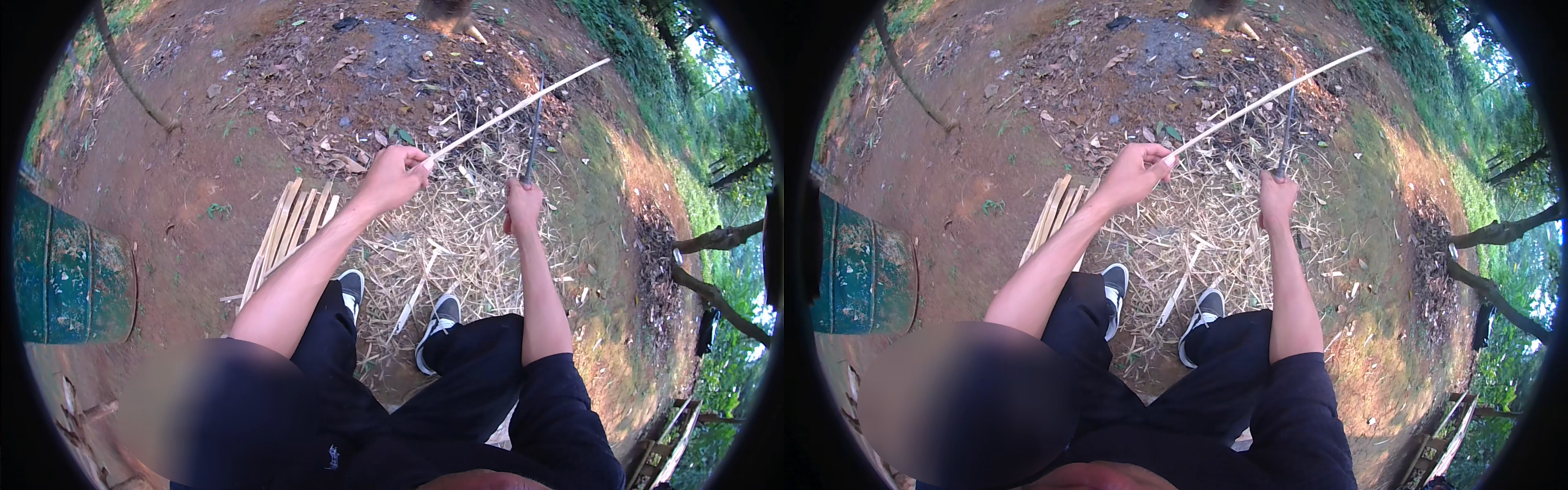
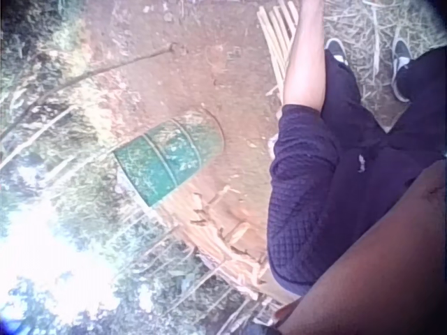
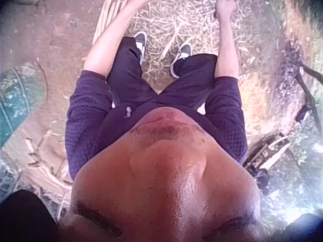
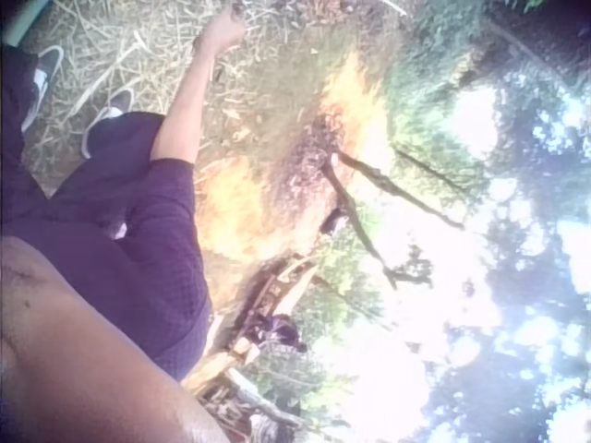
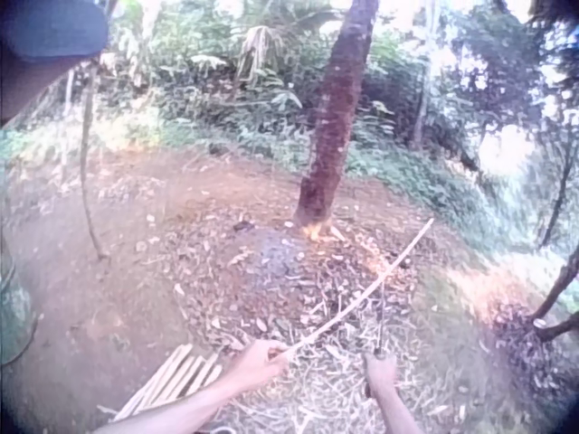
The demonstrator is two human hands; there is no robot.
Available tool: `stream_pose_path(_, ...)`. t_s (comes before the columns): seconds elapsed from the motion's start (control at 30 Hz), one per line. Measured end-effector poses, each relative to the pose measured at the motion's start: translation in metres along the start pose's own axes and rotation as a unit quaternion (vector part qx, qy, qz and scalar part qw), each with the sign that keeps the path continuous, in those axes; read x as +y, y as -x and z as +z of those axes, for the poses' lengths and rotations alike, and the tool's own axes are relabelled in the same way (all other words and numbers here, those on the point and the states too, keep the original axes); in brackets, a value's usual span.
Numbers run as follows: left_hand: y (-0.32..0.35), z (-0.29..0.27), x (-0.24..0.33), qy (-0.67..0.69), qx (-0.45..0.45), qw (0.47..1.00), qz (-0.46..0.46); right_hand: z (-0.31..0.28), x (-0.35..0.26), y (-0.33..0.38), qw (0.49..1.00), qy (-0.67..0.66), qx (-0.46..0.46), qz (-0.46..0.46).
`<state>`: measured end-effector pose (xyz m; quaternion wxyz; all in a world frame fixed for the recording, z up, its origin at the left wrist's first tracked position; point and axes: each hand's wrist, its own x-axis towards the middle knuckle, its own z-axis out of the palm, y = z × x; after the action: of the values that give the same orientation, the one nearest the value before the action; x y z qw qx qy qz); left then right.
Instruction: The person strips thin layers from a bamboo stick using a large blade, then sets the stick down onto a stack of similar pieces.
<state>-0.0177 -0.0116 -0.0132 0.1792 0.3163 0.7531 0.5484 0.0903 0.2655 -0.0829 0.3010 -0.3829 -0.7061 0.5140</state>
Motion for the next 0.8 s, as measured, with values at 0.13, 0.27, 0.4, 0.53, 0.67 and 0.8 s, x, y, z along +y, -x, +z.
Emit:
stream_pose_path(0.13,-0.007,0.001,-0.005,0.092,0.025,0.995,-0.031,0.011,-0.018,0.016,0.985,-0.138,-0.093,0.036)
stream_pose_path(0.27,-0.009,-0.001,-0.010,0.130,0.015,0.990,-0.056,0.009,-0.018,0.016,0.998,-0.062,-0.031,-0.010)
stream_pose_path(0.4,-0.009,-0.008,-0.014,0.128,0.005,0.989,-0.067,0.008,-0.036,0.030,0.983,0.066,0.006,-0.172)
stream_pose_path(0.53,-0.010,0.000,-0.012,0.135,-0.023,0.988,-0.074,0.009,-0.049,0.046,0.946,0.167,-0.096,-0.261)
stream_pose_path(0.67,-0.008,0.005,-0.014,0.085,-0.030,0.994,-0.056,0.028,-0.044,0.057,0.910,0.215,-0.146,-0.323)
stream_pose_path(0.8,-0.009,0.003,-0.017,0.061,-0.037,0.997,-0.032,0.033,-0.047,0.058,0.902,0.236,-0.152,-0.328)
